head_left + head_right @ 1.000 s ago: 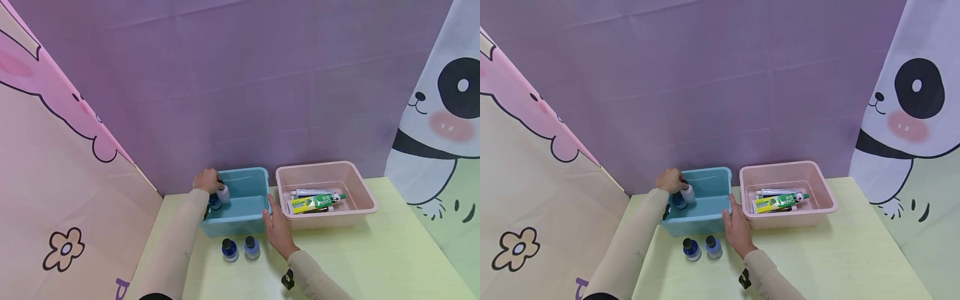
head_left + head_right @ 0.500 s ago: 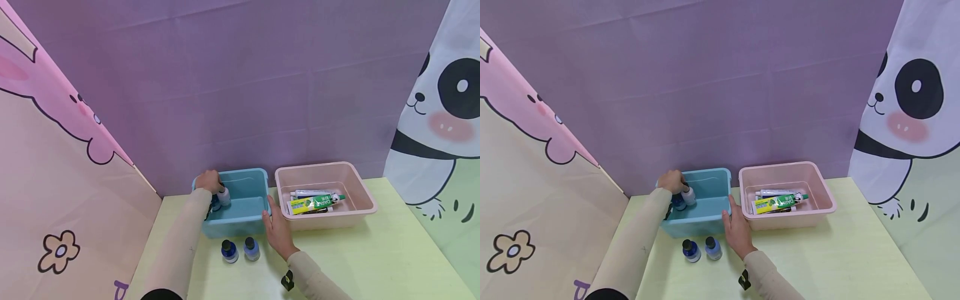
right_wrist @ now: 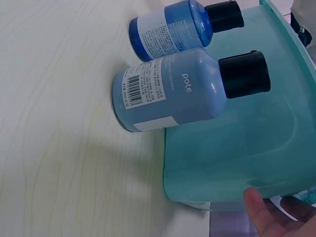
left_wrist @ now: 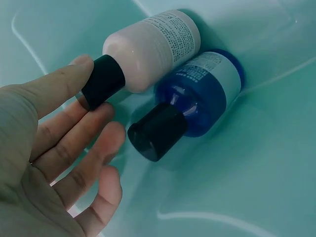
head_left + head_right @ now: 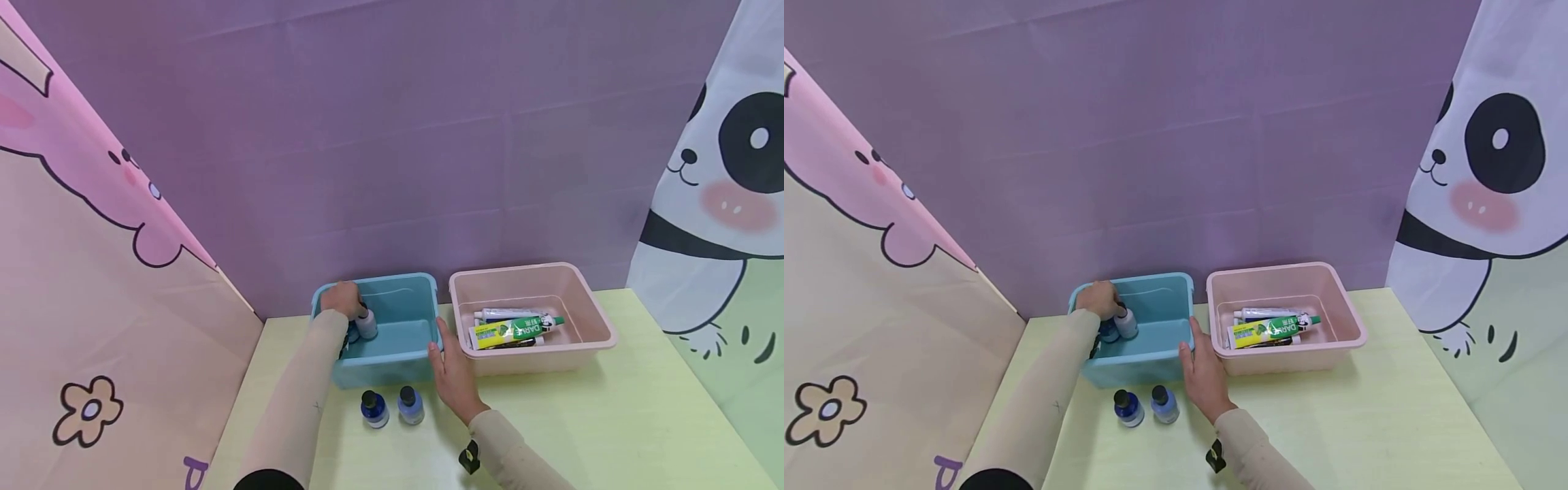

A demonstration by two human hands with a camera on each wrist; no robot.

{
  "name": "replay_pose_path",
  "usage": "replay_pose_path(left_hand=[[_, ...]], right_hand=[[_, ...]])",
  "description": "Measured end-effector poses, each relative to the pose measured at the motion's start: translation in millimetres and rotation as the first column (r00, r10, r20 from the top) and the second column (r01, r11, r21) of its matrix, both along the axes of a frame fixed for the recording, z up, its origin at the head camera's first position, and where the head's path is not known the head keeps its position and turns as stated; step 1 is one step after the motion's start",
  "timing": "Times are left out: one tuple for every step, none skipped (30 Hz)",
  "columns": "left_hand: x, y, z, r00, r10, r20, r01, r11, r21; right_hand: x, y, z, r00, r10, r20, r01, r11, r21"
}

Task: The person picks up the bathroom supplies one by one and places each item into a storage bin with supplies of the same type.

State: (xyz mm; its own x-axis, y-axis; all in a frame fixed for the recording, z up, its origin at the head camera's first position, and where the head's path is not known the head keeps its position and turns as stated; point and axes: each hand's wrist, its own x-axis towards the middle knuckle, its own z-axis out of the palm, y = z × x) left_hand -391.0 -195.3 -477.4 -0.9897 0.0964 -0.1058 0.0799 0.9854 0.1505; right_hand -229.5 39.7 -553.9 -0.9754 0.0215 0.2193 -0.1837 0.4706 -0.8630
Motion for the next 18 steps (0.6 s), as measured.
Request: replay_pose_path(left_hand=[[0.2,0.1,-0.8,1.000,0.002,0.001,-0.002,1.000,0.007],[0.6,0.2,-1.7,1.000,0.005,0.003,-0.005,1.000,0.010],[1.1,0.4,-2.4,1.000,0.008,0.005,-0.008,1.000,0.014],[1.7,0.7,-3.1,1.000,0.011,0.009,-0.011,1.000,0.017],[2.6,1.0,-3.7,1.000,0.015,0.009,-0.016,1.000,0.018],[3.3,1.3,-4.1,1.000,0.018,0.010,-0.018,1.000,0.017],[4.2,1.7,-4.2,1.000,0.020,0.010,-0.021,1.000,0.019],[5.0,2.0,-4.0,1.000,0.023,0.011,-0.024,0.999,0.022],[5.8,2.0,-3.8,1.000,0.024,0.012,-0.024,0.999,0.024],[6.6,2.4,-3.4,1.000,0.025,0.014,-0.026,0.999,0.028],[7.4,2.6,-3.1,1.000,0.027,0.014,-0.027,0.999,0.031],[7.9,2.8,-2.7,1.000,0.027,0.017,-0.027,0.999,0.035],[8.3,2.7,-2.4,0.999,0.027,0.020,-0.027,0.999,0.041],[8.6,2.7,-2.0,0.999,0.026,0.024,-0.027,0.999,0.046],[8.8,2.7,-1.8,0.999,0.025,0.030,-0.026,0.998,0.048],[8.8,3.0,-1.3,0.999,0.025,0.035,-0.027,0.998,0.055],[8.7,3.1,-0.9,0.999,0.022,0.040,-0.024,0.998,0.062],[8.6,3.3,-0.3,0.999,0.018,0.046,-0.021,0.997,0.068]], right_hand=[[0.2,0.1,0.3,1.000,0.001,0.010,-0.001,1.000,-0.007],[0.5,0.2,0.6,1.000,0.004,0.014,-0.004,1.000,-0.008],[0.8,0.2,0.8,1.000,0.006,0.016,-0.006,1.000,-0.011],[1.0,0.2,1.1,1.000,0.007,0.017,-0.007,1.000,-0.013],[1.1,0.3,1.3,1.000,0.006,0.017,-0.006,1.000,-0.012],[1.2,0.3,1.7,1.000,0.006,0.016,-0.005,1.000,-0.012],[1.2,0.1,2.0,1.000,0.004,0.014,-0.004,1.000,-0.011],[1.1,0.0,2.1,1.000,0.004,0.010,-0.004,1.000,-0.011],[1.1,-0.1,2.2,1.000,0.003,0.009,-0.003,1.000,-0.009],[1.0,-0.2,2.1,1.000,0.002,0.008,-0.002,1.000,-0.006],[0.8,-0.3,1.9,1.000,0.002,0.007,-0.002,1.000,-0.005],[0.7,-0.3,1.7,1.000,0.002,0.007,-0.002,1.000,-0.008],[0.6,-0.2,1.4,1.000,0.002,0.008,-0.002,1.000,-0.007],[0.4,-0.1,1.0,1.000,0.002,0.008,-0.002,1.000,-0.007],[0.2,0.1,0.8,1.000,0.002,0.010,-0.002,1.000,-0.007],[0.0,0.3,0.6,1.000,0.000,0.010,0.000,1.000,-0.006],[-0.2,0.5,0.5,1.000,-0.002,0.007,0.002,1.000,-0.006],[-0.5,0.7,0.4,1.000,-0.004,0.005,0.005,1.000,-0.002]])
